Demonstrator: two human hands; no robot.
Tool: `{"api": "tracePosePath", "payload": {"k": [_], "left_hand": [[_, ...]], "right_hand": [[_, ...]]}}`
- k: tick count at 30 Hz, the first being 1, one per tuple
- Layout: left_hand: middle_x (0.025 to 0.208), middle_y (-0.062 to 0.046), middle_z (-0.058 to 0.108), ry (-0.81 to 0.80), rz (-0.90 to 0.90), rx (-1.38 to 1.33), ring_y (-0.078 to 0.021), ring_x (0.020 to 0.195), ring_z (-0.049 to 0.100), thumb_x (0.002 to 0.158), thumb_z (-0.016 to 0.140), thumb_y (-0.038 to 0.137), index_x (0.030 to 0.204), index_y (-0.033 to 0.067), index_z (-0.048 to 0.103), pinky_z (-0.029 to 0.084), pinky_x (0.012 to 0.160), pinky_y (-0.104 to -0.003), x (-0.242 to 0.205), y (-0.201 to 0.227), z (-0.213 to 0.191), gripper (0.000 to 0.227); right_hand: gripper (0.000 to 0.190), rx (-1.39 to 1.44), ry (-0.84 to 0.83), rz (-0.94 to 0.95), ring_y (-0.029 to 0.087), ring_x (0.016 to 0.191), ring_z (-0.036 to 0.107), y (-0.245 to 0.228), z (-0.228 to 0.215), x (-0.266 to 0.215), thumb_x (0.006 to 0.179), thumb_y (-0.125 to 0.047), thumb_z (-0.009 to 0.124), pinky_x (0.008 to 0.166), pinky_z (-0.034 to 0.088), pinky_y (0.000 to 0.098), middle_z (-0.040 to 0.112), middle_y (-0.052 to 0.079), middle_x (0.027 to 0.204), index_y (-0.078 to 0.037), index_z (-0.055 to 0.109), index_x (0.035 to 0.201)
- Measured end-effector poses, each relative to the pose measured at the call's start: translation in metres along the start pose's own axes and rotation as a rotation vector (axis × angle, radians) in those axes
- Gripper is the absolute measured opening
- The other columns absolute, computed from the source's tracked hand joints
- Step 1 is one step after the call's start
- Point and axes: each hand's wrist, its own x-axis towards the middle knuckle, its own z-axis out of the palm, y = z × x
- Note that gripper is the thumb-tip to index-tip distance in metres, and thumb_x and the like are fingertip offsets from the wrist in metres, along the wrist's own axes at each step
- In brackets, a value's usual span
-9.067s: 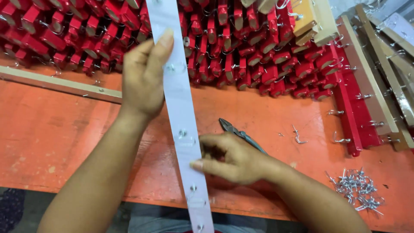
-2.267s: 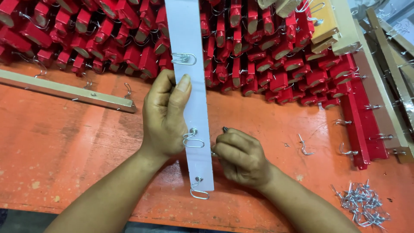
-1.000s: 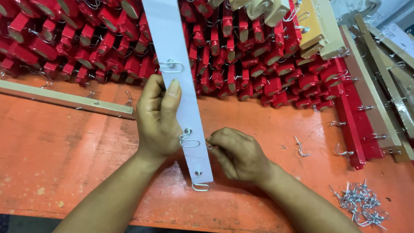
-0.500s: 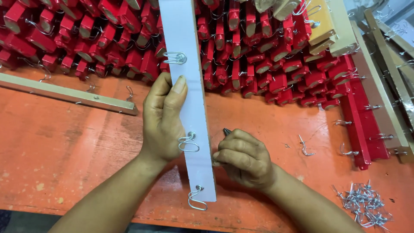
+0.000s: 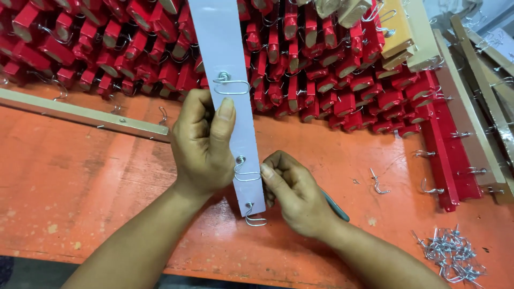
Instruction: Assembling wooden coat hangers by inserting metal hooks into pre-drilled holes and securing them with pliers.
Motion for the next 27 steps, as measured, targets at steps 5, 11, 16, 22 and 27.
{"api": "tracePosePath", "payload": {"k": [5, 11, 16, 22, 27], "left_hand": [[0.072, 0.006, 0.041, 0.004, -0.117, -0.117, -0.0068, 0.063, 0.037, 0.104, 0.047, 0.034, 0.087, 0.0127, 0.043, 0.033, 0.056, -0.026, 0.005, -0.006, -0.002, 0.027], [0.074, 0.006, 0.044, -0.003, -0.11, -0.112, -0.007, 0.065, 0.041, 0.103, 0.048, 0.034, 0.087, 0.0125, 0.046, 0.036, 0.058, -0.026, 0.002, -0.001, 0.0, 0.027], [0.072, 0.006, 0.047, -0.016, -0.103, -0.089, -0.007, 0.064, 0.043, 0.103, 0.047, 0.035, 0.089, 0.0113, 0.05, 0.037, 0.056, -0.026, 0.0, 0.0, 0.002, 0.027], [0.073, 0.006, 0.047, -0.03, -0.111, -0.131, -0.0068, 0.064, 0.043, 0.103, 0.047, 0.035, 0.089, 0.0117, 0.05, 0.038, 0.057, -0.026, -0.001, 0.0, 0.003, 0.027], [0.071, 0.007, 0.046, -0.023, -0.237, -0.337, -0.0046, 0.063, 0.042, 0.103, 0.048, 0.029, 0.086, 0.0153, 0.049, 0.036, 0.055, -0.023, -0.002, 0.008, 0.01, 0.023]], "right_hand": [[0.023, -0.229, -0.057, -0.295, 0.013, 0.054, 0.054, -0.006, -0.01, 0.001, 0.104, -0.024, 0.044, 0.054, 0.045, 0.0262, 0.055, 0.003, 0.064, -0.005, 0.051, 0.093], [0.023, -0.318, -0.004, -0.343, 0.012, 0.06, 0.046, -0.007, -0.003, 0.0, 0.103, -0.023, 0.048, 0.057, 0.039, 0.0257, 0.051, 0.0, 0.072, -0.008, 0.052, 0.087], [0.022, -0.264, 0.003, -0.232, 0.013, 0.058, 0.047, -0.001, -0.006, 0.0, 0.102, -0.022, 0.049, 0.055, 0.041, 0.0269, 0.051, 0.001, 0.068, -0.007, 0.053, 0.085], [0.019, -0.299, -0.019, -0.216, 0.012, 0.059, 0.05, 0.001, -0.013, 0.0, 0.099, -0.025, 0.052, 0.055, 0.044, 0.0262, 0.053, 0.001, 0.073, -0.009, 0.05, 0.09], [0.02, -0.422, -0.088, -0.341, 0.008, 0.045, 0.033, -0.021, -0.016, -0.001, 0.096, -0.027, 0.062, 0.044, 0.027, 0.0255, 0.041, -0.005, 0.057, -0.01, 0.052, 0.097]]}}
